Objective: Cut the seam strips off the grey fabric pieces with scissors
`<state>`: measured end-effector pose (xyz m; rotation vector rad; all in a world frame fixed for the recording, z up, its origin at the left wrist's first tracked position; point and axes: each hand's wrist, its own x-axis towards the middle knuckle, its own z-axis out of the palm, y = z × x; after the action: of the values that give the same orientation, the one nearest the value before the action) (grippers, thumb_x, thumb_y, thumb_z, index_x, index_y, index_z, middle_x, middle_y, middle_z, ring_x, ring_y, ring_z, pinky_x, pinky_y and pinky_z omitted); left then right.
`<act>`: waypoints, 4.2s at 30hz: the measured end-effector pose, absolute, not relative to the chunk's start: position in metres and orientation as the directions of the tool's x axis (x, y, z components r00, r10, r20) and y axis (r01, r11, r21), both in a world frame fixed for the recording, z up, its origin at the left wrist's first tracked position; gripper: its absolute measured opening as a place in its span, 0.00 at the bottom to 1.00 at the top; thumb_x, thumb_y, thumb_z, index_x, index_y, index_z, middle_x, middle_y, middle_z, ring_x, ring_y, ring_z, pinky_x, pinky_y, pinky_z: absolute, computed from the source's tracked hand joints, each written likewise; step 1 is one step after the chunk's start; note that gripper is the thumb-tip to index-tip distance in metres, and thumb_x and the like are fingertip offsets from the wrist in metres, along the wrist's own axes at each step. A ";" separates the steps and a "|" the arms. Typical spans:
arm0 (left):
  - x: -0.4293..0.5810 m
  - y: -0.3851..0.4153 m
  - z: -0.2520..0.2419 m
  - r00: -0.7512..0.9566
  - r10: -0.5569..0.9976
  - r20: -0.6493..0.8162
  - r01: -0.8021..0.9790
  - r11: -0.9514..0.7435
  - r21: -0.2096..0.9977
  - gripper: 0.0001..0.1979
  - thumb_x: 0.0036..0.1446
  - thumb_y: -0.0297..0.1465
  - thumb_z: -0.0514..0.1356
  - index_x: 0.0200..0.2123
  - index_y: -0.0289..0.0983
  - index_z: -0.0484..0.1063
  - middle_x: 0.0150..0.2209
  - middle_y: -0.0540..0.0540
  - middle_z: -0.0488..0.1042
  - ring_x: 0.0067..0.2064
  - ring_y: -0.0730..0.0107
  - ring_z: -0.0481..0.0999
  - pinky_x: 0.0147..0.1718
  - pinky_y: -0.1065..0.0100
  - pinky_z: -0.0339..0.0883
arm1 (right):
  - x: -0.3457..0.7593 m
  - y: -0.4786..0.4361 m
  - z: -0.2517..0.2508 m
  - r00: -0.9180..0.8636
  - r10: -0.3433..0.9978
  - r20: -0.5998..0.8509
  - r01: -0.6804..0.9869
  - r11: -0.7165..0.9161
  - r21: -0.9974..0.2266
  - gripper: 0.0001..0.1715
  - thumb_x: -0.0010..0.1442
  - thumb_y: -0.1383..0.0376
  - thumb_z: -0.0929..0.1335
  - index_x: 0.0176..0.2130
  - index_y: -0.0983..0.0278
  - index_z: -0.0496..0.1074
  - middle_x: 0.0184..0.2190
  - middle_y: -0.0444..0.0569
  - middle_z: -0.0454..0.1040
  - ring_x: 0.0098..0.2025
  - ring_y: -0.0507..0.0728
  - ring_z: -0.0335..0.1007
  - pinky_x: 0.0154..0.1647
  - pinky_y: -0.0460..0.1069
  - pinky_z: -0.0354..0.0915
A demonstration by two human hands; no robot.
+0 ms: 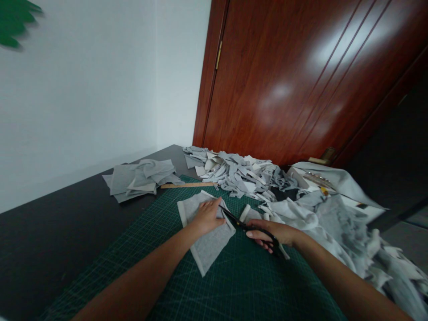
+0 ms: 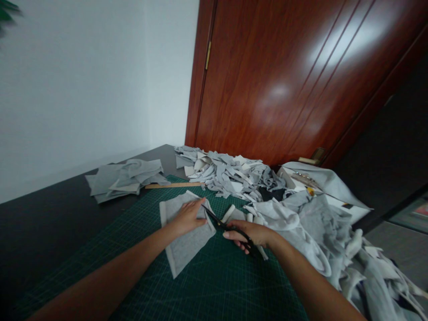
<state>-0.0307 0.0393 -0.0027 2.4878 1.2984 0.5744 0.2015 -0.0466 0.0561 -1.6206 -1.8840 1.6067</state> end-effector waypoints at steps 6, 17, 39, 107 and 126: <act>-0.038 0.051 -0.003 0.539 0.819 0.199 0.669 -0.559 0.490 0.38 0.52 0.33 0.63 0.64 0.38 0.54 0.65 0.39 0.60 0.65 0.55 0.59 0.63 0.57 0.52 | 0.203 -0.050 0.051 -0.378 0.803 -0.462 0.568 -0.193 -0.800 0.34 0.50 0.38 0.69 0.40 0.62 0.61 0.21 0.35 0.60 0.18 0.45 0.58 0.16 0.40 0.57; -0.067 0.061 -0.004 0.498 0.842 0.207 0.817 -0.536 0.215 0.28 0.61 0.48 0.52 0.61 0.42 0.61 0.66 0.42 0.56 0.67 0.40 0.49 0.60 0.35 0.41 | 0.199 -0.057 0.053 -0.351 0.809 -0.472 0.547 -0.232 -0.804 0.40 0.47 0.36 0.69 0.45 0.62 0.62 0.22 0.35 0.62 0.19 0.46 0.59 0.19 0.42 0.59; -0.039 0.033 -0.004 0.568 0.756 0.326 0.756 -0.636 0.158 0.18 0.64 0.35 0.49 0.55 0.45 0.67 0.60 0.44 0.65 0.64 0.48 0.54 0.59 0.41 0.45 | 0.208 -0.093 0.060 -0.264 0.798 -0.541 0.562 -0.329 -0.759 0.46 0.43 0.33 0.69 0.48 0.62 0.64 0.25 0.39 0.62 0.25 0.49 0.61 0.24 0.44 0.61; -0.037 0.045 -0.001 0.533 0.828 0.173 0.740 -0.556 0.379 0.37 0.57 0.34 0.56 0.67 0.30 0.46 0.66 0.35 0.55 0.67 0.56 0.54 0.63 0.57 0.48 | 0.200 -0.070 0.052 -0.294 0.831 -0.472 0.590 -0.230 -0.774 0.38 0.50 0.37 0.68 0.45 0.63 0.62 0.22 0.35 0.60 0.20 0.46 0.57 0.18 0.41 0.58; -0.037 0.047 -0.003 0.536 0.819 0.208 0.717 -0.571 0.400 0.37 0.56 0.34 0.56 0.67 0.35 0.46 0.66 0.35 0.57 0.66 0.54 0.56 0.62 0.54 0.50 | 0.188 -0.054 0.064 -0.320 0.800 -0.507 0.590 -0.250 -0.767 0.35 0.48 0.37 0.69 0.39 0.62 0.62 0.24 0.37 0.61 0.22 0.47 0.60 0.20 0.43 0.61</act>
<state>-0.0370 0.0465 -0.0033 2.5096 1.2850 0.5471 0.1885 -0.0537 0.0636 -1.7031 -1.7904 1.6071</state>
